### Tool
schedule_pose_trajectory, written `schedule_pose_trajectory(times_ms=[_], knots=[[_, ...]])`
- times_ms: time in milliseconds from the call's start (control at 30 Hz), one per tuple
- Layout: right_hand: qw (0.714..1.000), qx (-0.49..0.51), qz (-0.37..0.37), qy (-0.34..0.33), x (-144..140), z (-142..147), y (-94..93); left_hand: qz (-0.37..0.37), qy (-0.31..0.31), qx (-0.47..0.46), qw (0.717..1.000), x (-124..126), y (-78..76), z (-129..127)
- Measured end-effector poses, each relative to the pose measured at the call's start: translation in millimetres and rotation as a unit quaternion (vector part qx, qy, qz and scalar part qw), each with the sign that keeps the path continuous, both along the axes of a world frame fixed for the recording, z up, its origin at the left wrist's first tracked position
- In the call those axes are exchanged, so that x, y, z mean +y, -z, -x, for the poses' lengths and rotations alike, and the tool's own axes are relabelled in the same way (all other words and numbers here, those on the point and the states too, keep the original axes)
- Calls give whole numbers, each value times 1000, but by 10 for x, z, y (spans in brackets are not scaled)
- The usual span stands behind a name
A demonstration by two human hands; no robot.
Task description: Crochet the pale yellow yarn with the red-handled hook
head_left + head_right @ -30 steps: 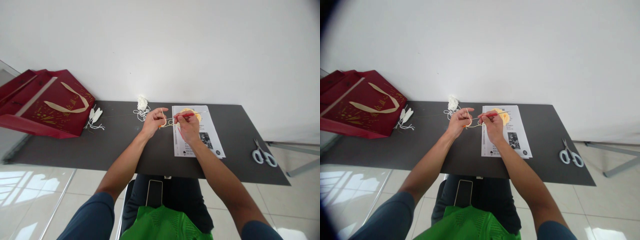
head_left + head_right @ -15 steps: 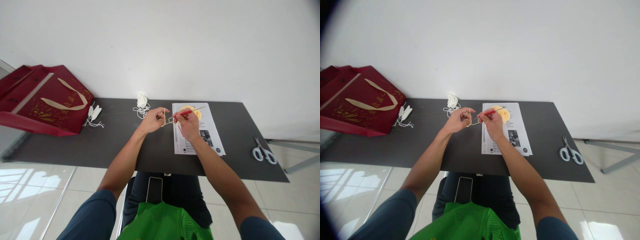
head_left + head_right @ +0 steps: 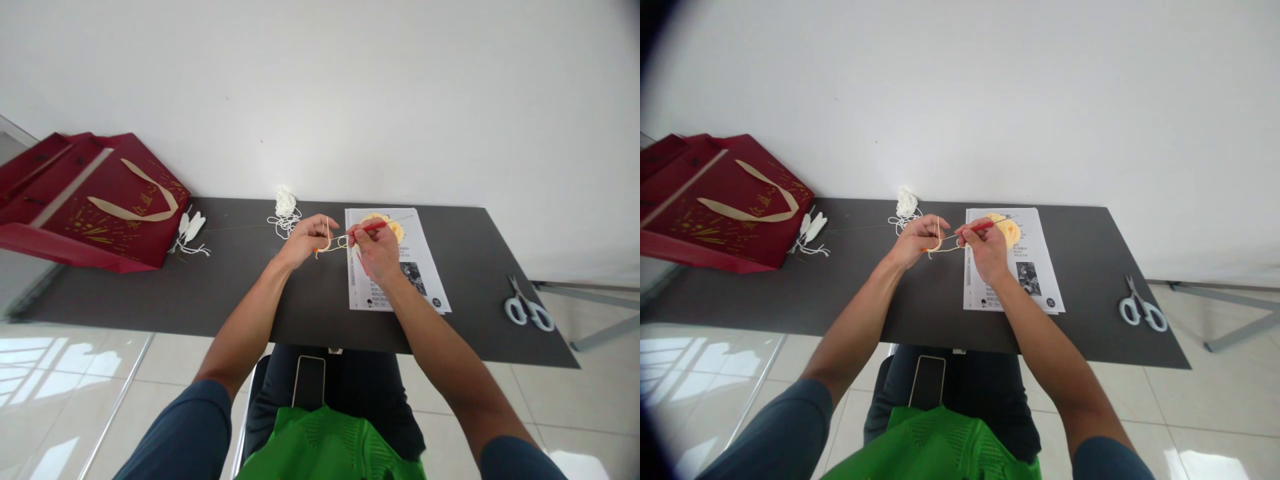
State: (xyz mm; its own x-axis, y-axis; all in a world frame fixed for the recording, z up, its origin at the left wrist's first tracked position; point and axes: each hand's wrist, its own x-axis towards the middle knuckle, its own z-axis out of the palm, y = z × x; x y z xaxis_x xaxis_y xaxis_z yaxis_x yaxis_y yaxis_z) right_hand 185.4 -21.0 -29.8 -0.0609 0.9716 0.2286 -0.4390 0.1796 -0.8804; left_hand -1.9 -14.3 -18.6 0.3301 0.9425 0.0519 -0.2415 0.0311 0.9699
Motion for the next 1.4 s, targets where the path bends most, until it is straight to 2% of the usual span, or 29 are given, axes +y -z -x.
schedule_pose_trajectory(times_ms=[267,433,600,733,1233,1400], knots=[[998,41,13,-39,-17,-8,-41,55,35,-64,996,4,14,13],[990,82,87,-75,-24,-22,-81,48,23,-83,995,-9,1,11],[977,120,156,-80,-16,-4,-72,-14,-31,-38,999,-28,33,-46],[970,156,176,-61,-35,53,-59,-61,-90,10,994,-34,67,-106],[983,129,134,4,-114,209,-8,-82,-206,63,973,-118,57,-308],[984,128,124,11,-121,204,-25,-83,-235,41,968,-149,52,-359]])
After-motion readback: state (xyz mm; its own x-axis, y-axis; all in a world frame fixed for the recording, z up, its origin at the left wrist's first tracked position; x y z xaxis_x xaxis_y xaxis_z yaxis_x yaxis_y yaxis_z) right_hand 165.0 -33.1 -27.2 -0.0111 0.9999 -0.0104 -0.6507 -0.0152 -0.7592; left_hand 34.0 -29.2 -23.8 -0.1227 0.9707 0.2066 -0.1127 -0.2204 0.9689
